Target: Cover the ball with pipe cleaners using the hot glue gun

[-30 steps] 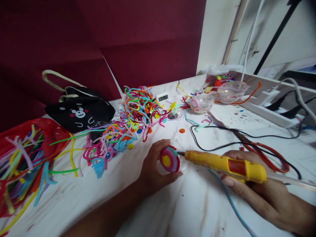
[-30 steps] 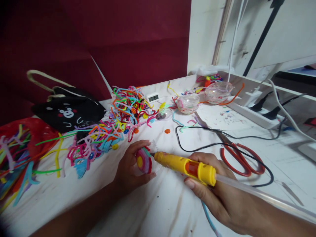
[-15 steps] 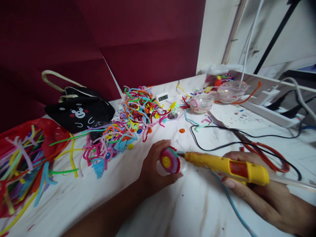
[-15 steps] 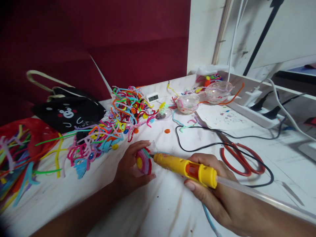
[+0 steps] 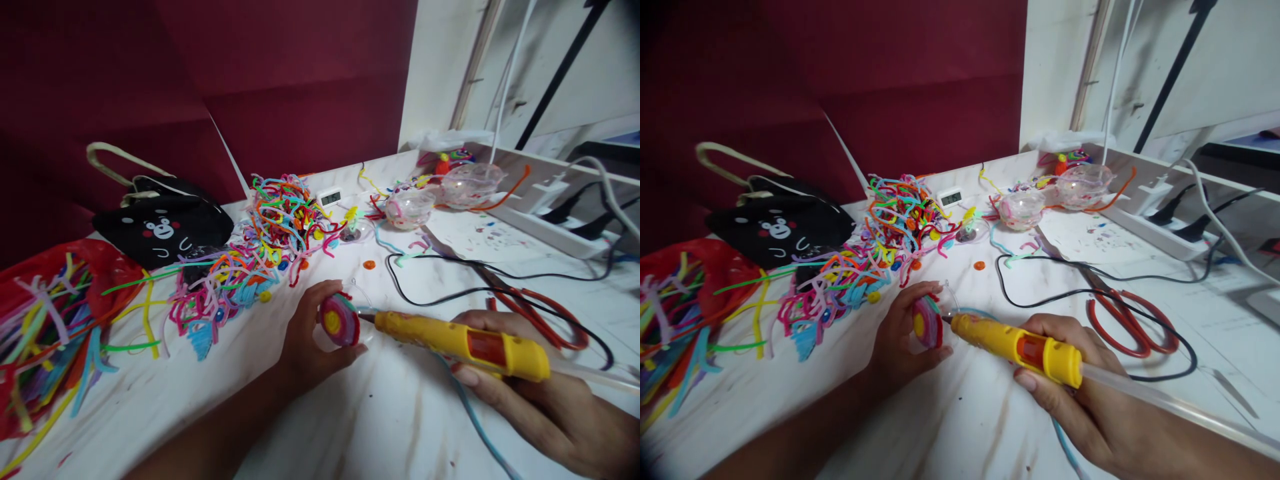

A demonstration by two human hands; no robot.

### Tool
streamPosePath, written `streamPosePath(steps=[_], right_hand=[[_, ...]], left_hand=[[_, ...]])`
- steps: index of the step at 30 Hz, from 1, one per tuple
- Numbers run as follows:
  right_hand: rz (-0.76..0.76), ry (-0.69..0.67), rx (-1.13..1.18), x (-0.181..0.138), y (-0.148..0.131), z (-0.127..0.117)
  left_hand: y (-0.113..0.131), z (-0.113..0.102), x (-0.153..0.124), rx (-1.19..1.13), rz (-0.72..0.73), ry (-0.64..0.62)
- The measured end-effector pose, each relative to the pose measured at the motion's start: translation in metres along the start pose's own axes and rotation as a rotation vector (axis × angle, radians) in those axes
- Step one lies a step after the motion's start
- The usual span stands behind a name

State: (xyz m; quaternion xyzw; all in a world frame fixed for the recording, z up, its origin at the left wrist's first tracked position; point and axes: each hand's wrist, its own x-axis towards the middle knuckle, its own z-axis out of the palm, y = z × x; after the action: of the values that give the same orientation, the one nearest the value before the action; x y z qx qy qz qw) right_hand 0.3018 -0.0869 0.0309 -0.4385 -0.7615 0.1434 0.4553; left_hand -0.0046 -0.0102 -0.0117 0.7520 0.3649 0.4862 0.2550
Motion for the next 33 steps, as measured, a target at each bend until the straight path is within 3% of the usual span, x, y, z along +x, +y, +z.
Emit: streamPosePath(steps=[7, 14, 16, 23, 28, 33], right_hand=[[0.028, -0.023, 0.024, 0.004, -0.001, 0.0], [0.022, 0.045, 0.054, 0.007, -0.002, 0.0], [0.108, 0.039, 0.098, 0.006, 0.0, -0.001], [0.718, -0.026, 0.533, 0.021, -0.004, -0.007], [0.787, -0.057, 0.641, 0.035, 0.005, -0.012], [0.811, -0.261, 0.58, 0.052, 0.024, -0.023]], left_hand=[[0.001, 0.001, 0.002, -0.01, 0.002, 0.023], [0.003, -0.003, 0.002, -0.001, -0.066, -0.017], [0.003, -0.004, 0.002, -0.002, -0.056, -0.023], [0.004, -0.005, 0.004, 0.012, -0.094, -0.017], [0.0, -0.005, 0.006, -0.001, -0.081, 0.012], [-0.004, -0.006, 0.01, 0.012, -0.071, 0.033]])
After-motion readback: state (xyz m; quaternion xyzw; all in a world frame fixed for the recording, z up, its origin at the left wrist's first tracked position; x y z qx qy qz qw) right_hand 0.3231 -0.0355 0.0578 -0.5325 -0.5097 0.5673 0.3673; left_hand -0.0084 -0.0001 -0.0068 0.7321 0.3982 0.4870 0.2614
